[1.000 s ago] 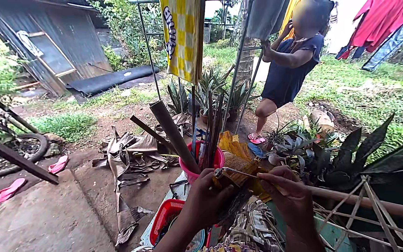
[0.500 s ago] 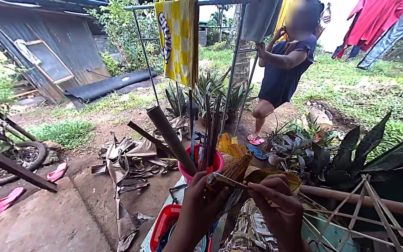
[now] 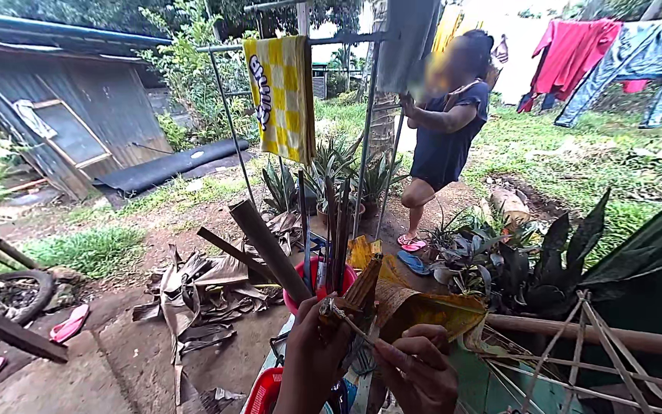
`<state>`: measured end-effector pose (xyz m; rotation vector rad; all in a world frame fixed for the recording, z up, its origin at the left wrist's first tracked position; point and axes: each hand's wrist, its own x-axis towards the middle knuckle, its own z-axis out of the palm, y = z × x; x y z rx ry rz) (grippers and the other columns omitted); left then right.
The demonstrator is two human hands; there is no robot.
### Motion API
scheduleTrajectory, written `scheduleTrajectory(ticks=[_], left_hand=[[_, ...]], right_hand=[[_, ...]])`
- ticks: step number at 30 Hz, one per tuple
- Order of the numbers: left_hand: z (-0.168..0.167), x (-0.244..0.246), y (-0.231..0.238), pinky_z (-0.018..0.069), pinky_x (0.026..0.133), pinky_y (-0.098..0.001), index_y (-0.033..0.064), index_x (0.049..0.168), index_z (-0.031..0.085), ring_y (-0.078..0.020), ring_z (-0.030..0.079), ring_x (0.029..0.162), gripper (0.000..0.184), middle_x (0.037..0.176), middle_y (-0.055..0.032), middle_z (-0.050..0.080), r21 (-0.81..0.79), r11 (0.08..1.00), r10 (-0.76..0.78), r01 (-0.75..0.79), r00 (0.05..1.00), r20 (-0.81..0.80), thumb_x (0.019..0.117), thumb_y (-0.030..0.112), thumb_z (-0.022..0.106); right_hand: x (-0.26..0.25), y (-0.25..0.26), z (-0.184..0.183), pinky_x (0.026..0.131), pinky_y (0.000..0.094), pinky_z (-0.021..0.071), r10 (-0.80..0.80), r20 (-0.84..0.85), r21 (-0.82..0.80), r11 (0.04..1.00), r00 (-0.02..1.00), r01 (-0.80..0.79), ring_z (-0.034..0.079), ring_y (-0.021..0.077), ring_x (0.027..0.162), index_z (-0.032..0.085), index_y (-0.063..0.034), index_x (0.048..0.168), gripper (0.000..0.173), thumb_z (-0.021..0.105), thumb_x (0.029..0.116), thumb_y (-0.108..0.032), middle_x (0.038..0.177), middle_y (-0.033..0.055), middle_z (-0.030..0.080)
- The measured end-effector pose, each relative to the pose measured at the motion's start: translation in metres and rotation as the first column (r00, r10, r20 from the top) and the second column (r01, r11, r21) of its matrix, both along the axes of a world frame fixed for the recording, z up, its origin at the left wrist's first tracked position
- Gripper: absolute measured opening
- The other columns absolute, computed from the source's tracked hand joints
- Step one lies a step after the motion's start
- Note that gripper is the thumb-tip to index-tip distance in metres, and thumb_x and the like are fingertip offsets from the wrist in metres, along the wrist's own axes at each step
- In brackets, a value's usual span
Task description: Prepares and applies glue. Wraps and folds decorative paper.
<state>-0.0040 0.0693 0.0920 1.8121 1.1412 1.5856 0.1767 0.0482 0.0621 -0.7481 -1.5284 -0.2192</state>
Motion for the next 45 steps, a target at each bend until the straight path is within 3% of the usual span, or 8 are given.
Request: scheduleTrajectory(ticks=[4, 7, 11, 14, 19, 26, 32, 45], left_hand=[[-0.002, 0.002, 0.004, 0.0613, 0.08, -0.0204, -0.0003, 0.115, 0.071, -0.0076, 0.069, 0.1, 0.034, 0.12, -0.0122, 0.066, -0.006, 1.0, 0.021, -0.02, 0.999, 0.025, 0.0862, 0.015, 0.078], [-0.005, 0.001, 0.007, 0.0608, 0.081, -0.0206, -0.002, 0.114, 0.071, -0.0084, 0.069, 0.102, 0.033, 0.119, -0.0133, 0.066, -0.014, 1.0, 0.002, -0.002, 0.999, 0.033, 0.0858, 0.013, 0.077], [-0.011, 0.001, 0.013, 0.0606, 0.082, -0.0221, -0.0002, 0.114, 0.072, -0.009, 0.069, 0.102, 0.032, 0.12, -0.0125, 0.066, -0.038, 0.999, -0.013, 0.013, 1.0, 0.009, 0.0851, 0.013, 0.077], [-0.016, 0.004, 0.017, 0.0603, 0.083, -0.0218, 0.0023, 0.112, 0.072, -0.0077, 0.069, 0.1, 0.03, 0.117, -0.0095, 0.067, -0.058, 0.998, -0.028, 0.028, 1.0, -0.002, 0.0854, 0.015, 0.077], [-0.015, 0.007, 0.017, 0.0608, 0.082, -0.0224, 0.0051, 0.111, 0.073, -0.0087, 0.068, 0.103, 0.027, 0.119, -0.0087, 0.066, -0.157, 0.986, -0.05, 0.048, 0.999, -0.01, 0.088, 0.019, 0.076], [-0.012, 0.008, 0.013, 0.0612, 0.082, -0.0232, 0.0065, 0.11, 0.074, -0.009, 0.069, 0.102, 0.025, 0.117, -0.0067, 0.067, -0.189, 0.98, -0.062, 0.066, 0.998, 0.024, 0.0884, 0.019, 0.077], [-0.007, 0.01, 0.014, 0.0612, 0.083, -0.023, 0.0062, 0.112, 0.073, -0.0083, 0.069, 0.102, 0.027, 0.119, -0.0073, 0.066, -0.166, 0.983, -0.081, 0.079, 0.997, -0.006, 0.0888, 0.021, 0.077], [0.016, 0.009, 0.019, 0.056, 0.089, -0.0258, 0.0086, 0.119, 0.071, -0.0088, 0.064, 0.104, 0.032, 0.12, -0.0062, 0.064, -0.123, 0.991, -0.066, 0.045, 0.984, -0.168, 0.094, 0.029, 0.072]], right_hand=[[-0.005, -0.001, -0.008, 0.096, 0.0298, 0.0422, 0.033, -0.045, -0.049, 0.998, 0.998, -0.035, 0.057, 0.0069, 0.103, 0.079, -0.0287, 0.102, 0.011, 0.076, 0.0919, -0.027, 0.09, -0.013, 0.067], [-0.003, -0.001, -0.002, 0.093, 0.0288, 0.0481, 0.211, -0.173, -0.167, 0.956, 0.962, -0.239, 0.061, 0.0088, 0.099, 0.081, -0.022, 0.101, 0.011, 0.077, 0.0912, -0.022, 0.087, -0.0079, 0.068], [0.004, -0.005, 0.012, 0.086, 0.025, 0.0588, 0.421, -0.521, -0.34, 0.695, 0.743, -0.633, 0.069, 0.0074, 0.092, 0.079, -0.0047, 0.109, 0.019, 0.065, 0.0995, -0.014, 0.097, 0.0017, 0.074], [0.008, -0.005, 0.018, 0.086, 0.0251, 0.0592, 0.448, -0.702, -0.301, 0.518, 0.554, -0.801, 0.072, 0.0059, 0.088, 0.077, -0.0029, 0.114, 0.024, 0.061, 0.1026, -0.016, 0.1, 0.0024, 0.077], [0.015, -0.004, 0.028, 0.086, 0.0235, 0.0583, 0.413, -0.846, -0.149, 0.425, 0.338, -0.893, 0.071, 0.0068, 0.089, 0.079, -0.0036, 0.111, 0.019, 0.068, 0.096, -0.008, 0.101, 0.0051, 0.077], [0.027, 0.001, 0.023, 0.091, 0.0247, 0.058, 0.535, -0.578, -0.164, 0.663, 0.616, -0.73, 0.068, 0.0079, 0.102, 0.078, -0.0111, 0.114, 0.021, 0.07, 0.0955, -0.008, 0.109, 0.0014, 0.074], [0.029, 0.0, 0.023, 0.092, 0.0235, 0.0567, 0.347, -0.353, -0.163, 0.892, 0.869, -0.423, 0.068, 0.0077, 0.103, 0.078, -0.0208, 0.113, 0.022, 0.071, 0.0954, -0.011, 0.105, -0.0049, 0.074], [0.032, 0.0, 0.026, 0.092, 0.0223, 0.0549, 0.221, -0.128, -0.111, 0.966, 0.967, -0.235, 0.066, 0.0078, 0.106, 0.078, -0.0214, 0.108, 0.017, 0.07, 0.0963, -0.013, 0.105, -0.0087, 0.073]])
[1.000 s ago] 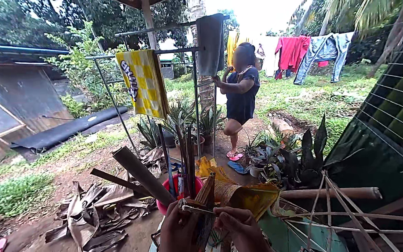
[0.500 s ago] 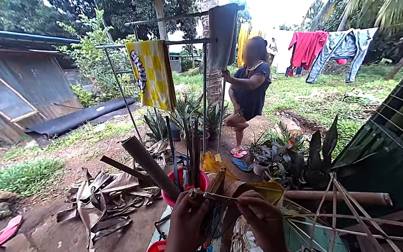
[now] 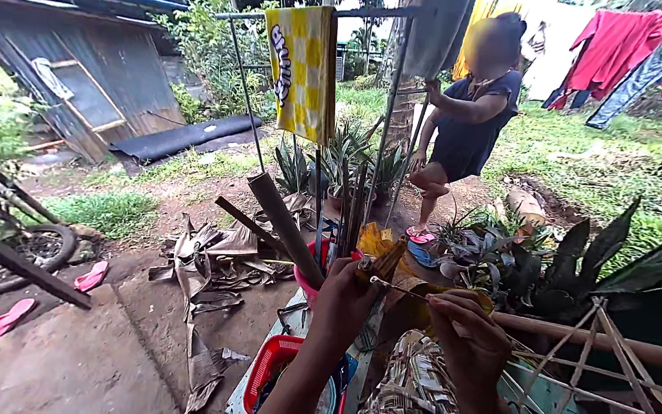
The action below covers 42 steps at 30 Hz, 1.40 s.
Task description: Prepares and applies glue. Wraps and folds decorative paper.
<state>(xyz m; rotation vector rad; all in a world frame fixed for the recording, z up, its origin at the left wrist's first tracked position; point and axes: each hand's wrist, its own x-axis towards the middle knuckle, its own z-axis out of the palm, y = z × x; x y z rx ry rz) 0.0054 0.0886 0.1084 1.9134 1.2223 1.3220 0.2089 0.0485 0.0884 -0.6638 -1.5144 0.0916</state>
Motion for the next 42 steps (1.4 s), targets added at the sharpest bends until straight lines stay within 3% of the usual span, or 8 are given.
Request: scheduleTrajectory(ticks=[15, 26, 32, 36, 42], left_hand=[[0.001, 0.011, 0.001, 0.0564, 0.087, -0.0247, 0.0086, 0.122, 0.071, -0.0085, 0.066, 0.102, 0.035, 0.122, -0.008, 0.065, 0.091, 0.995, 0.062, -0.051, 0.991, -0.123, 0.0942, 0.03, 0.071], [0.004, 0.011, -0.013, 0.0607, 0.085, -0.0222, 0.0109, 0.121, 0.071, -0.0066, 0.066, 0.106, 0.032, 0.121, -0.0047, 0.064, 0.066, 0.99, -0.124, 0.126, 0.992, -0.032, 0.0935, 0.027, 0.074], [0.004, 0.009, -0.022, 0.0617, 0.084, -0.0221, 0.0077, 0.116, 0.073, -0.0061, 0.068, 0.104, 0.032, 0.119, -0.0058, 0.066, 0.129, 0.984, -0.122, 0.125, 0.992, -0.029, 0.0888, 0.024, 0.078], [0.002, 0.008, -0.022, 0.0617, 0.085, -0.0222, 0.007, 0.115, 0.073, -0.0071, 0.068, 0.105, 0.03, 0.119, -0.006, 0.066, 0.159, 0.976, -0.148, 0.148, 0.989, -0.01, 0.0891, 0.022, 0.078], [-0.001, 0.01, -0.024, 0.062, 0.084, -0.0227, 0.0079, 0.118, 0.073, -0.0068, 0.068, 0.104, 0.033, 0.121, -0.0056, 0.066, 0.187, 0.976, -0.109, 0.108, 0.994, -0.001, 0.0891, 0.024, 0.078]], right_hand=[[0.002, 0.013, 0.002, 0.095, 0.0244, 0.0508, -0.153, 0.067, 0.034, 0.988, 0.986, 0.151, 0.064, 0.0087, 0.106, 0.08, -0.0178, 0.104, 0.013, 0.071, 0.0955, -0.014, 0.101, -0.0069, 0.074], [0.023, 0.02, 0.019, 0.09, 0.0231, 0.0572, 0.026, -0.02, -0.143, 0.989, 0.999, -0.028, 0.068, 0.0098, 0.101, 0.08, -0.0104, 0.107, 0.016, 0.069, 0.0952, -0.01, 0.102, 0.0, 0.073], [0.031, 0.015, 0.03, 0.093, 0.0285, 0.0557, 0.046, 0.016, -0.148, 0.988, 0.999, -0.043, 0.067, 0.0117, 0.102, 0.08, -0.0115, 0.109, 0.016, 0.068, 0.097, -0.011, 0.102, 0.0004, 0.074], [0.034, 0.012, 0.034, 0.094, 0.0278, 0.0561, 0.093, 0.025, -0.172, 0.981, 0.995, -0.087, 0.067, 0.0116, 0.102, 0.079, -0.0099, 0.109, 0.017, 0.068, 0.0973, -0.01, 0.103, 0.0012, 0.073], [0.035, 0.007, 0.034, 0.092, 0.0256, 0.0564, 0.017, 0.005, -0.138, 0.99, 1.0, -0.016, 0.067, 0.0105, 0.103, 0.078, -0.0103, 0.113, 0.019, 0.065, 0.0994, -0.013, 0.105, 0.0012, 0.072]])
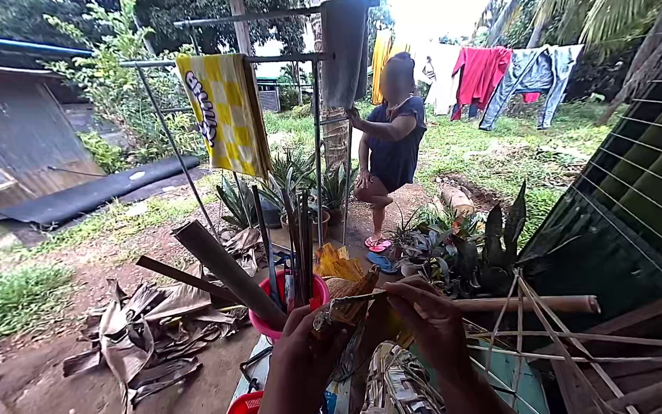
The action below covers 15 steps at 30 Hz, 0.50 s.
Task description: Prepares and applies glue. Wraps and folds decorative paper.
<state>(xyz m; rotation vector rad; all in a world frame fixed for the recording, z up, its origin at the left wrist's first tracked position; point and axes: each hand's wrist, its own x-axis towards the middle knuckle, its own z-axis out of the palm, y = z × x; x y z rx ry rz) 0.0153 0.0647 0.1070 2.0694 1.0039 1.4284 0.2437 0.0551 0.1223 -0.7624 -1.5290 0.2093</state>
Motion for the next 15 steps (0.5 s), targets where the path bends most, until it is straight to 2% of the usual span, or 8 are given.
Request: scheduleTrajectory(ticks=[3, 5, 6, 10, 13, 15], left_hand=[[0.0, 0.004, -0.003, 0.0602, 0.082, -0.0226, 0.0101, 0.123, 0.071, -0.0061, 0.068, 0.101, 0.037, 0.124, -0.0064, 0.066, 0.095, 0.992, 0.094, -0.086, 0.992, -0.085, 0.0906, 0.027, 0.076], [0.001, 0.006, -0.006, 0.0609, 0.073, -0.0289, 0.0106, 0.125, 0.071, -0.0125, 0.071, 0.096, 0.038, 0.127, -0.0105, 0.066, 0.177, 0.973, 0.176, -0.147, 0.971, -0.162, 0.0896, 0.025, 0.075], [0.002, 0.005, -0.008, 0.0615, 0.072, -0.0322, 0.0106, 0.126, 0.07, -0.0158, 0.072, 0.096, 0.039, 0.129, -0.0115, 0.065, 0.205, 0.965, 0.203, -0.161, 0.958, -0.204, 0.0899, 0.023, 0.075], [0.001, 0.001, -0.013, 0.0601, 0.079, -0.0421, 0.0083, 0.129, 0.069, -0.0267, 0.071, 0.099, 0.037, 0.128, -0.0144, 0.066, 0.352, 0.918, 0.302, -0.184, 0.899, -0.317, 0.0932, 0.019, 0.069], [0.003, 0.0, -0.017, 0.0583, 0.092, -0.0451, 0.0072, 0.127, 0.071, -0.0279, 0.07, 0.109, 0.035, 0.127, -0.0131, 0.068, 0.4, 0.896, 0.348, -0.193, 0.864, -0.364, 0.0927, 0.015, 0.068], [0.003, 0.0, -0.019, 0.0567, 0.096, -0.0452, 0.0076, 0.127, 0.07, -0.0275, 0.069, 0.113, 0.034, 0.126, -0.0127, 0.068, 0.424, 0.885, 0.369, -0.19, 0.843, -0.391, 0.0941, 0.014, 0.065]], right_hand=[[0.002, 0.0, 0.004, 0.089, 0.0248, 0.0581, 0.075, 0.018, -0.046, 0.996, 0.997, -0.074, 0.068, 0.0087, 0.098, 0.077, -0.0075, 0.112, 0.021, 0.062, 0.1021, -0.018, 0.104, 0.0013, 0.073], [0.007, 0.001, 0.009, 0.091, 0.0257, 0.0577, 0.147, 0.07, -0.074, 0.987, 0.987, -0.142, 0.067, 0.0079, 0.101, 0.077, -0.0094, 0.112, 0.021, 0.06, 0.1035, -0.019, 0.105, 0.0001, 0.072], [0.011, 0.003, 0.013, 0.092, 0.0259, 0.0563, 0.175, 0.109, -0.086, 0.982, 0.978, -0.166, 0.066, 0.0073, 0.103, 0.076, -0.0115, 0.111, 0.021, 0.059, 0.1042, -0.02, 0.106, -0.0011, 0.071], [0.026, 0.016, 0.025, 0.092, 0.0283, 0.0545, 0.245, 0.262, -0.107, 0.969, 0.933, -0.225, 0.063, 0.007, 0.102, 0.076, -0.0173, 0.111, 0.02, 0.058, 0.1048, -0.023, 0.105, -0.0037, 0.068], [0.035, 0.027, 0.033, 0.09, 0.0263, 0.0553, 0.295, 0.347, -0.122, 0.955, 0.89, -0.269, 0.062, 0.0078, 0.103, 0.076, -0.0173, 0.111, 0.02, 0.058, 0.1047, -0.023, 0.104, -0.004, 0.065], [0.039, 0.031, 0.038, 0.092, 0.0276, 0.0533, 0.303, 0.389, -0.122, 0.953, 0.87, -0.277, 0.061, 0.009, 0.105, 0.077, -0.018, 0.109, 0.02, 0.059, 0.1041, -0.024, 0.103, -0.0046, 0.066]])
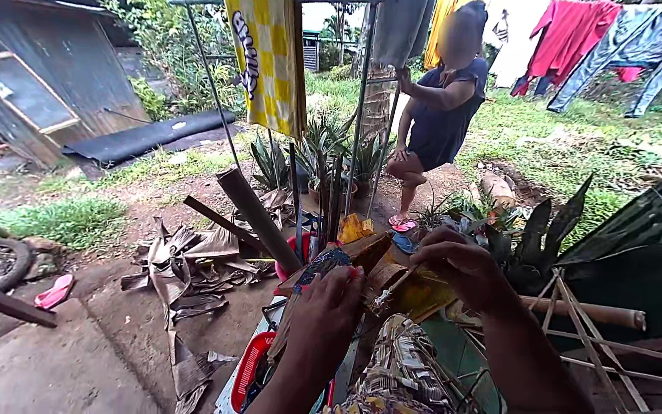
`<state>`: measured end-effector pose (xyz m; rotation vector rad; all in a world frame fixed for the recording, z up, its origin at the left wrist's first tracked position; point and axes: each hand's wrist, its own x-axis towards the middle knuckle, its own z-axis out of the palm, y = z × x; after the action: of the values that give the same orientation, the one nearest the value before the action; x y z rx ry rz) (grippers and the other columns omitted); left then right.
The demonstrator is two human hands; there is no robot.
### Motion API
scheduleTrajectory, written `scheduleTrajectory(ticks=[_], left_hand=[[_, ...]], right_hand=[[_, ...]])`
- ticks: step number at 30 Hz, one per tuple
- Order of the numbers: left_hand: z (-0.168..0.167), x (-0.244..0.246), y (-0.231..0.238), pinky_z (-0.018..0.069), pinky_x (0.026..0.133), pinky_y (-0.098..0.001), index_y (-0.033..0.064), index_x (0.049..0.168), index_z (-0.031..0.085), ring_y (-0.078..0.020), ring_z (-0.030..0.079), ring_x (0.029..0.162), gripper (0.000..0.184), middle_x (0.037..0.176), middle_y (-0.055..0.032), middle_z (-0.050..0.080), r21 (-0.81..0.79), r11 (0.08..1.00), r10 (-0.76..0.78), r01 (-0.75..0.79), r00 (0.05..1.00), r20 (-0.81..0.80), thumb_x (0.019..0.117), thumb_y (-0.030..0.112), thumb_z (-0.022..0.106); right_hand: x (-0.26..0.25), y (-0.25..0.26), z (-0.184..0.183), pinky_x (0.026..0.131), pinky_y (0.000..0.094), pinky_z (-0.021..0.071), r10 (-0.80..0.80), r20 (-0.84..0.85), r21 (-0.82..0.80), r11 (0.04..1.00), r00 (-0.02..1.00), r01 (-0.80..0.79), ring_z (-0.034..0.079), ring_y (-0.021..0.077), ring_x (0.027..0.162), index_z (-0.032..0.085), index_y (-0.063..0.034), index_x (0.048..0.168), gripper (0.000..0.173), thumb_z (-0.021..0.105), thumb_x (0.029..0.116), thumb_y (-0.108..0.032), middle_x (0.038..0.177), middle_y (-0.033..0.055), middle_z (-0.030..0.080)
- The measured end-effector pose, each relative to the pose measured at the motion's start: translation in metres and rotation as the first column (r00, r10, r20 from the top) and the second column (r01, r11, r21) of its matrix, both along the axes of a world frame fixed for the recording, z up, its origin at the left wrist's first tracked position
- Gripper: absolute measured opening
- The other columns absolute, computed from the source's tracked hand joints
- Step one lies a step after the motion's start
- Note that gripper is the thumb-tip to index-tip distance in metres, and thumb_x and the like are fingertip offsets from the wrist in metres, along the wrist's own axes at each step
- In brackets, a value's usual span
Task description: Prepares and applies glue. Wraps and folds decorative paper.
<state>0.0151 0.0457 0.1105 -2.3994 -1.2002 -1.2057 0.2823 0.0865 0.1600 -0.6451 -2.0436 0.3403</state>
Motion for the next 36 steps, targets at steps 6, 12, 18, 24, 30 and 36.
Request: scheduleTrajectory(ticks=[6, 12, 18, 24, 30, 36], left_hand=[[-0.001, 0.001, -0.003, 0.0554, 0.098, -0.0433, 0.0074, 0.129, 0.069, -0.027, 0.068, 0.116, 0.036, 0.125, -0.0117, 0.069, 0.038, 0.999, -0.005, 0.007, 0.998, -0.06, 0.0933, 0.011, 0.063], [-0.002, -0.002, -0.005, 0.0549, 0.099, -0.0429, 0.0073, 0.129, 0.069, -0.027, 0.068, 0.116, 0.035, 0.126, -0.0125, 0.069, 0.034, 0.999, -0.004, 0.005, 1.0, -0.022, 0.0946, 0.012, 0.063], [-0.003, -0.005, -0.002, 0.0542, 0.1, -0.0458, 0.0088, 0.127, 0.07, -0.0278, 0.067, 0.118, 0.031, 0.126, -0.0102, 0.069, 0.065, 0.998, 0.021, -0.015, 0.996, -0.084, 0.0977, 0.017, 0.061], [-0.004, -0.004, 0.0, 0.0531, 0.102, -0.0463, 0.0089, 0.127, 0.07, -0.0279, 0.066, 0.12, 0.032, 0.128, -0.0096, 0.068, 0.053, 0.999, -0.007, 0.011, 0.996, -0.09, 0.0964, 0.012, 0.06], [-0.005, -0.007, 0.0, 0.053, 0.103, -0.0446, 0.0077, 0.125, 0.07, -0.0283, 0.065, 0.121, 0.03, 0.127, -0.0102, 0.069, 0.071, 0.997, -0.024, 0.029, 0.997, -0.072, 0.0974, 0.012, 0.06], [-0.011, -0.014, 0.0, 0.0509, 0.106, -0.0426, 0.008, 0.128, 0.068, -0.0262, 0.064, 0.124, 0.034, 0.129, -0.0118, 0.068, 0.072, 0.996, -0.049, 0.044, 0.996, 0.072, 0.0958, 0.011, 0.061]], right_hand=[[-0.002, 0.007, 0.01, 0.101, 0.0328, 0.0452, 0.044, 0.095, 0.13, 0.99, 0.994, -0.056, 0.056, 0.0108, 0.112, 0.077, -0.0211, 0.107, 0.018, 0.06, 0.1033, -0.024, 0.101, -0.0073, 0.065], [0.002, 0.006, 0.008, 0.104, 0.0337, 0.043, 0.054, 0.106, 0.156, 0.985, 0.993, -0.07, 0.055, 0.0117, 0.114, 0.078, -0.0212, 0.106, 0.018, 0.06, 0.1033, -0.024, 0.103, -0.007, 0.065], [0.011, 0.004, 0.004, 0.103, 0.0329, 0.0414, 0.018, 0.086, 0.155, 0.987, 0.996, -0.031, 0.054, 0.0108, 0.116, 0.078, -0.0235, 0.108, 0.019, 0.06, 0.1036, -0.026, 0.105, -0.0091, 0.066], [0.003, 0.002, 0.008, 0.103, 0.0311, 0.0436, 0.01, 0.037, 0.181, 0.983, 0.999, -0.017, 0.055, 0.0098, 0.115, 0.077, -0.0218, 0.106, 0.017, 0.062, 0.1031, -0.025, 0.105, -0.0087, 0.065], [0.001, 0.006, 0.009, 0.105, 0.0344, 0.0414, 0.06, 0.097, 0.17, 0.982, 0.993, -0.076, 0.055, 0.0107, 0.115, 0.078, -0.0226, 0.108, 0.018, 0.061, 0.1033, -0.023, 0.105, -0.0083, 0.066], [0.0, 0.002, 0.001, 0.099, 0.0297, 0.0466, -0.012, -0.037, 0.173, 0.985, 0.999, 0.018, 0.059, 0.0085, 0.11, 0.077, -0.0239, 0.108, 0.017, 0.061, 0.1034, -0.026, 0.101, -0.0088, 0.067]])
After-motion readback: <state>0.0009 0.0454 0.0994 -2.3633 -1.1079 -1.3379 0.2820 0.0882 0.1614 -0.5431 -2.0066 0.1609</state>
